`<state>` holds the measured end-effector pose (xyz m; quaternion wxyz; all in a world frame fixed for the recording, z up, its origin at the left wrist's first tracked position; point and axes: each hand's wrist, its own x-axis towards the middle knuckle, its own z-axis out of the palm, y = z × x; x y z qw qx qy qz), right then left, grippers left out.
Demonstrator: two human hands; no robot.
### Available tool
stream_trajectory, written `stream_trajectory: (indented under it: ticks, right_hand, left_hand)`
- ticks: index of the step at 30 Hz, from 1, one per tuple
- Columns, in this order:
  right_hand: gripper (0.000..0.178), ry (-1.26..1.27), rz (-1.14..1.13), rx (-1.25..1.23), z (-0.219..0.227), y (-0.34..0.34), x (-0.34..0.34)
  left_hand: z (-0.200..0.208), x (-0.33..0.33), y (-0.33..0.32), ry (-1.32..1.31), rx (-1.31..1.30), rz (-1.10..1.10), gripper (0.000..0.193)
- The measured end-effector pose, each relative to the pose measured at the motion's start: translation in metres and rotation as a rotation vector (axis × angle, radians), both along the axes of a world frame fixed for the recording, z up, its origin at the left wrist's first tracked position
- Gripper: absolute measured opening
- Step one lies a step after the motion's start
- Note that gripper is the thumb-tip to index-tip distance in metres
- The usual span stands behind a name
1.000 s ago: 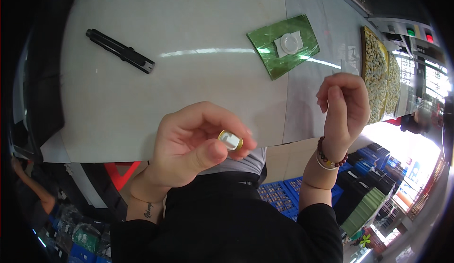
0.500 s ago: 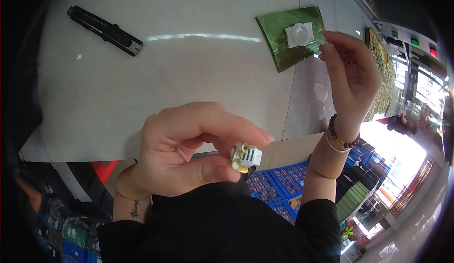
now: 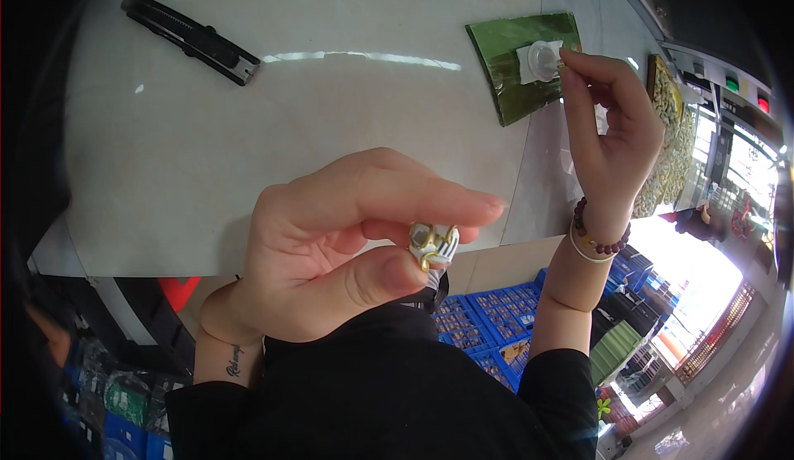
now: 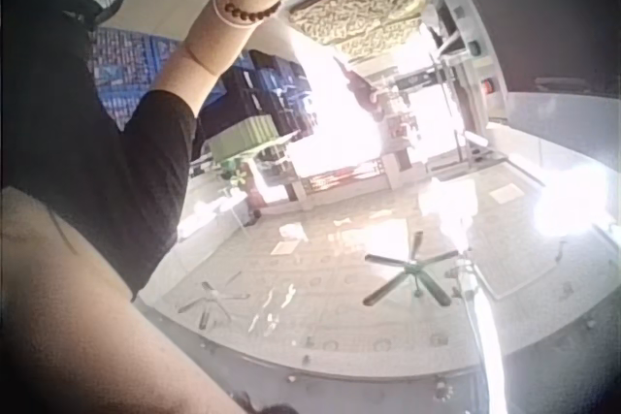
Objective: Assembling small white and gold components at a workbench in a factory setting.
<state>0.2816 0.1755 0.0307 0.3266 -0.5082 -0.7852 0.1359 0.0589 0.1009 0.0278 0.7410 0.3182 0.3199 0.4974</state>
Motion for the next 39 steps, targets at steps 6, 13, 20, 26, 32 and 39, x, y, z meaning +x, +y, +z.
stream_trajectory:
  ticks: [6, 13, 20, 26, 32, 39]
  right_hand:
    - [0.011, -0.018, -0.001, 0.018, 0.000, -0.001, 0.001]
    - [0.013, 0.032, 0.014, 0.031, 0.002, -0.005, -0.001]
    - [0.014, 0.496, 0.272, -0.004, 0.027, -0.043, -0.030]
    - [0.016, 0.600, 0.214, -0.121, 0.019, -0.066, -0.073]
    - [0.016, 0.699, 0.246, -0.142, 0.016, -0.066, -0.078]
    - [0.017, 0.679, 0.190, -0.148, 0.019, -0.069, -0.081]
  left_hand:
    - [0.000, -0.002, 0.000, -0.095, -0.163, 0.037, 0.050]
    - [0.000, -0.002, 0.001, -0.158, -0.173, 0.050, 0.050]
    - [0.006, -0.004, 0.003, -0.174, -0.246, -0.069, 0.051]
    - [0.007, -0.008, 0.000, -0.186, -0.358, -0.080, 0.048]
    - [0.007, -0.006, 0.000, -0.231, -0.358, -0.106, 0.047]
    - [0.006, -0.007, 0.000, -0.220, -0.372, -0.128, 0.046]
